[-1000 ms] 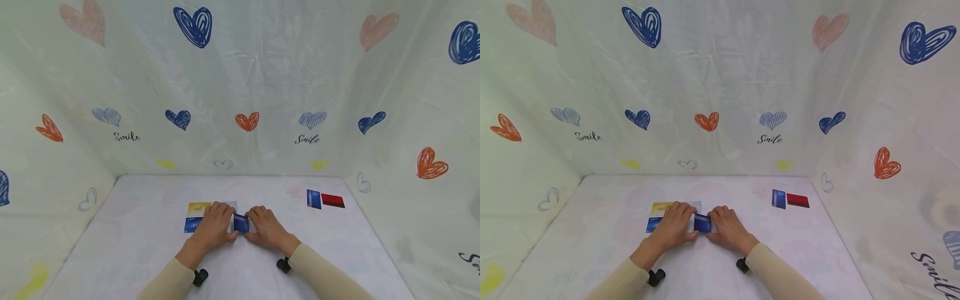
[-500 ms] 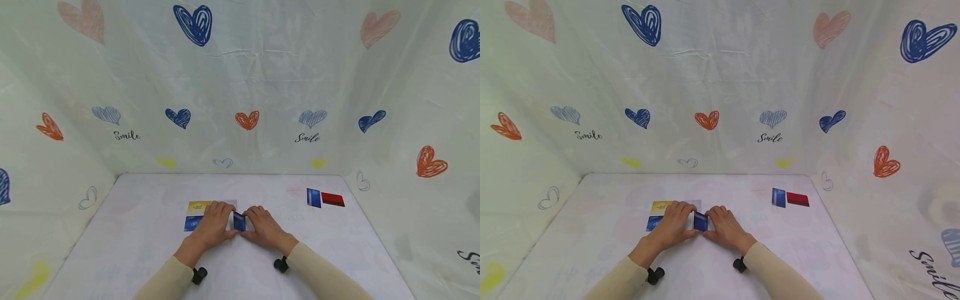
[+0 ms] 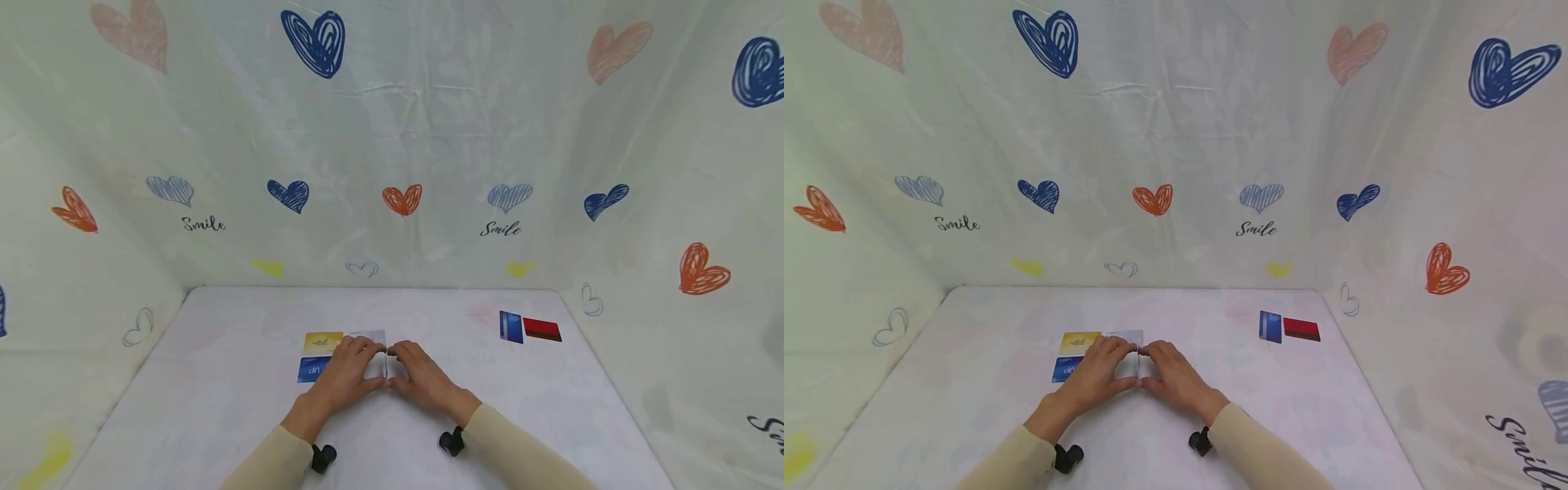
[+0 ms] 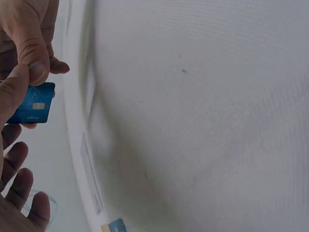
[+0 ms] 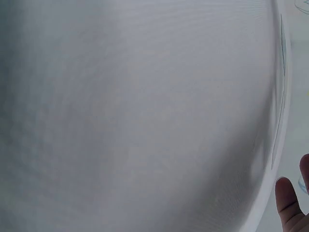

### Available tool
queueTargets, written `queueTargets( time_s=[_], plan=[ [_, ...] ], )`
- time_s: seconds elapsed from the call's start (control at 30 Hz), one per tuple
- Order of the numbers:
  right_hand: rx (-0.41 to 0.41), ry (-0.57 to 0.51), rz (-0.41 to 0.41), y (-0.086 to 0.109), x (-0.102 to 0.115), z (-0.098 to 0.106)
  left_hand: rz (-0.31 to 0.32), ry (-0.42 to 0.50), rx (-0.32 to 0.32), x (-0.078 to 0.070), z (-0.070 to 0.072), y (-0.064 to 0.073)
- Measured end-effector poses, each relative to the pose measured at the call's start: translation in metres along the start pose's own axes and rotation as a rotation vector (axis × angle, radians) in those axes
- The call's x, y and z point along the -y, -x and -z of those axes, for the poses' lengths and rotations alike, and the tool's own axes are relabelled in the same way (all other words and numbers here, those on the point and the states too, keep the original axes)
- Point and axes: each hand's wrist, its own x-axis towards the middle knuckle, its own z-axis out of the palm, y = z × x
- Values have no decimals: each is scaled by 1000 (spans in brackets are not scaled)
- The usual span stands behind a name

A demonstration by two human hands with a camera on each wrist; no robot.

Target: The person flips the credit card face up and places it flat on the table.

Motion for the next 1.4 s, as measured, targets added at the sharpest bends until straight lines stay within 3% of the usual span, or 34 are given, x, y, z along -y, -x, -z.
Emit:
queueTargets(
  time_s=[0.17,0.3,0.53,0.7,0.97,1.4],
  plan=[
    [-9,37,0,1,0,1,-4,25,-15,0,-3,0],
    [-9,104,-36,5,-2,5,47,8,-25,-4,-5,-2],
    [-51,189,-20,10,-7,13,126,-164,-33,-5,-12,0],
    [-68,245,24,11,-11,14,163,-229,-29,-4,-16,2],
    [-84,362,104,7,-13,13,159,-237,-6,-7,-17,0],
    [-95,542,164,3,-12,10,138,-282,3,-6,-17,3]
  ],
)
